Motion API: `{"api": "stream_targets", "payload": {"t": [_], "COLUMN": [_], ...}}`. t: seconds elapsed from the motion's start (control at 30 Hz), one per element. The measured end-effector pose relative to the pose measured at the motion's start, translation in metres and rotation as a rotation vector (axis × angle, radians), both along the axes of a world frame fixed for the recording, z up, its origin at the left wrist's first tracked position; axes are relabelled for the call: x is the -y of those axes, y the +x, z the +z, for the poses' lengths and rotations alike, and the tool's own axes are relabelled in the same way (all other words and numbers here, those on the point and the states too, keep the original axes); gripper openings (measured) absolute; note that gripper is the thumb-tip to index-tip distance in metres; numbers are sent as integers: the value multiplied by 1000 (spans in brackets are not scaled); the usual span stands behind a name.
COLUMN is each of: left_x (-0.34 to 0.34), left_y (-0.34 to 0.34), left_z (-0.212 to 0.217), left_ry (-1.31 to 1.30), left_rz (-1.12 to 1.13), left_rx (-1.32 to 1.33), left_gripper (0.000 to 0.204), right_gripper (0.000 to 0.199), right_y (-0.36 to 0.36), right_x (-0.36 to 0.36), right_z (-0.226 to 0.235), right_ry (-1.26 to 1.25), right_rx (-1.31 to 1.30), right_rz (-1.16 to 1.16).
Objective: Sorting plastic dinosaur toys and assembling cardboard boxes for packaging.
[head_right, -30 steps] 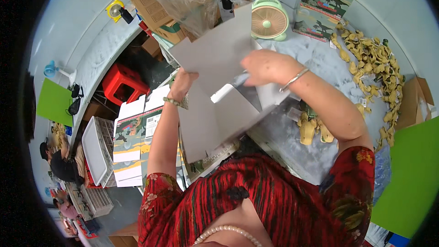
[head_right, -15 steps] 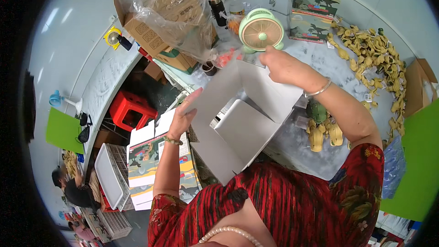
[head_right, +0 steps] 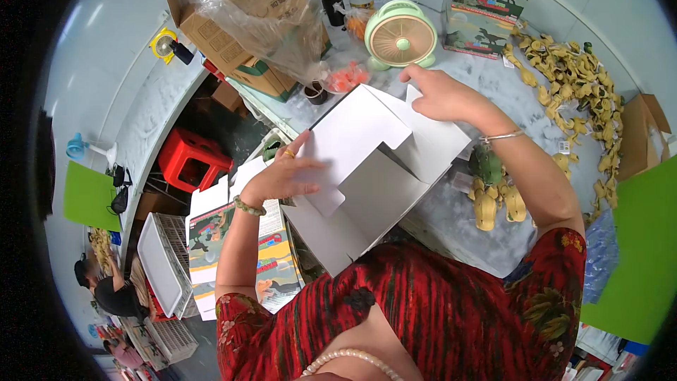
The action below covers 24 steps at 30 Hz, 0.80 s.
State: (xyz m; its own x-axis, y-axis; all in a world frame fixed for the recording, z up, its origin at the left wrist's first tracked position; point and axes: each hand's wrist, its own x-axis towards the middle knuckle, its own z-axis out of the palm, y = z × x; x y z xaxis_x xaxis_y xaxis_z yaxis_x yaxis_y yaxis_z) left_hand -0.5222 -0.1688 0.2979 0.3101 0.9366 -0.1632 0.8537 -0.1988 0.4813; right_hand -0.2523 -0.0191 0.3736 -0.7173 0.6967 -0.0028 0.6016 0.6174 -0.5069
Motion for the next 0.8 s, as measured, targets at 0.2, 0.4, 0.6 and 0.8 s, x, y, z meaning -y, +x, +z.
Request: {"api": "stream_targets", "payload": {"t": [0.2,0.4,0.6,0.8], "left_x": [-12,-21,-21,-20], "left_y": [10,6,11,16], "left_z": [4,2,8,8], "left_ry": [89,29,-26,20], "left_rz": [-73,-32,24,5], "left_rx": [22,105,120,59], "left_gripper": [41,37,37,39], "right_gripper": [47,42,29,23], "right_y": [33,36,36,40], "right_x": [-1,-11,-6,25], "right_z": [-5,-44,-45,2], "right_ry": [-645,-848,-741,69], "right_rx": [-214,-306,-353,-45], "right_rz": [218,384,431,384]}}
